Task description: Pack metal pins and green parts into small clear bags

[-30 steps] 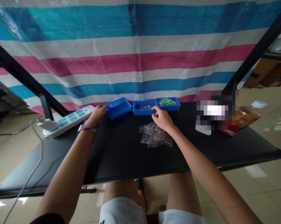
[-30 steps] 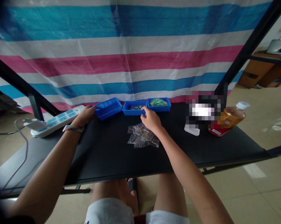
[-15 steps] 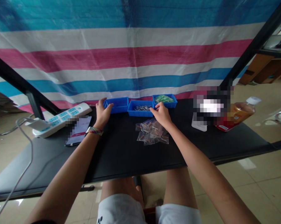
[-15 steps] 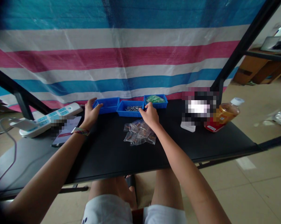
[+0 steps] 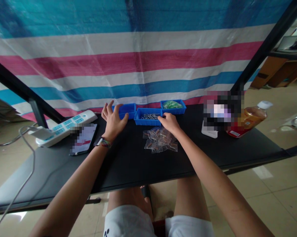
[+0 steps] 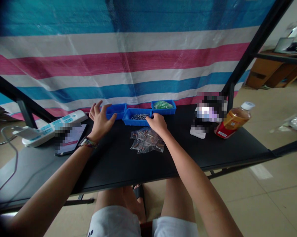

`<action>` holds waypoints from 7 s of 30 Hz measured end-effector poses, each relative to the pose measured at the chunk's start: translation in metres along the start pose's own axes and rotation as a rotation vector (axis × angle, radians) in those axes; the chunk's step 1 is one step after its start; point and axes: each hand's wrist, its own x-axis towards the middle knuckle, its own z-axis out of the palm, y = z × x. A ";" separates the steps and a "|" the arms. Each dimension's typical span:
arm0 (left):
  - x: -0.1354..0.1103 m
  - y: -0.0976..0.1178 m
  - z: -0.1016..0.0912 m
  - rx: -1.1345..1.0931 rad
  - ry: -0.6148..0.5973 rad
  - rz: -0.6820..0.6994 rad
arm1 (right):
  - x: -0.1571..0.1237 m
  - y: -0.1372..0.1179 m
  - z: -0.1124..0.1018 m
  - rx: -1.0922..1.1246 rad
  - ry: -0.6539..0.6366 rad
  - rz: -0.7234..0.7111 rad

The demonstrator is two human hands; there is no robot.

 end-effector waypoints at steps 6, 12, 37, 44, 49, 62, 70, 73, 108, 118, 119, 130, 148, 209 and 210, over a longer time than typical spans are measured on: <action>-0.034 0.064 -0.022 -0.156 -0.028 0.402 | 0.002 0.003 0.005 -0.160 0.072 -0.041; -0.068 0.100 -0.020 -0.336 -0.303 0.947 | 0.001 -0.002 0.001 -0.177 0.042 0.024; -0.054 0.103 0.037 -0.115 -0.633 0.872 | -0.046 0.039 -0.079 1.185 0.148 0.295; -0.048 0.092 0.025 0.112 -0.555 0.922 | -0.079 0.043 -0.081 1.205 0.211 0.231; -0.044 0.085 0.024 0.160 -0.520 0.922 | -0.097 0.043 -0.071 1.142 0.277 0.184; -0.039 0.065 0.037 -0.585 -0.372 0.301 | -0.122 0.036 -0.042 0.726 0.381 0.004; -0.040 0.064 0.043 -0.718 -0.323 0.134 | -0.124 0.029 -0.031 0.514 0.275 -0.177; -0.042 0.065 0.043 -0.699 -0.337 0.160 | -0.123 0.037 -0.029 0.420 0.254 -0.230; -0.047 0.070 0.034 -0.527 -0.360 0.398 | -0.120 0.051 -0.059 -0.312 0.278 -0.620; -0.050 0.075 0.027 -0.338 -0.348 0.369 | -0.117 0.065 -0.088 -0.425 0.330 -0.658; -0.050 0.075 0.027 -0.323 -0.343 0.368 | -0.114 0.064 -0.090 -0.377 0.353 -0.644; -0.048 0.073 0.027 -0.325 -0.443 0.484 | 0.037 0.029 -0.056 0.350 0.357 -0.295; -0.052 0.078 0.027 -0.089 -0.600 0.567 | 0.101 -0.041 0.038 -0.259 0.323 -0.068; -0.059 0.073 0.037 -0.088 -0.535 0.594 | 0.014 -0.081 0.042 -0.283 0.120 -0.643; -0.058 0.075 0.035 -0.072 -0.531 0.588 | 0.014 -0.069 0.030 -0.278 0.167 -0.601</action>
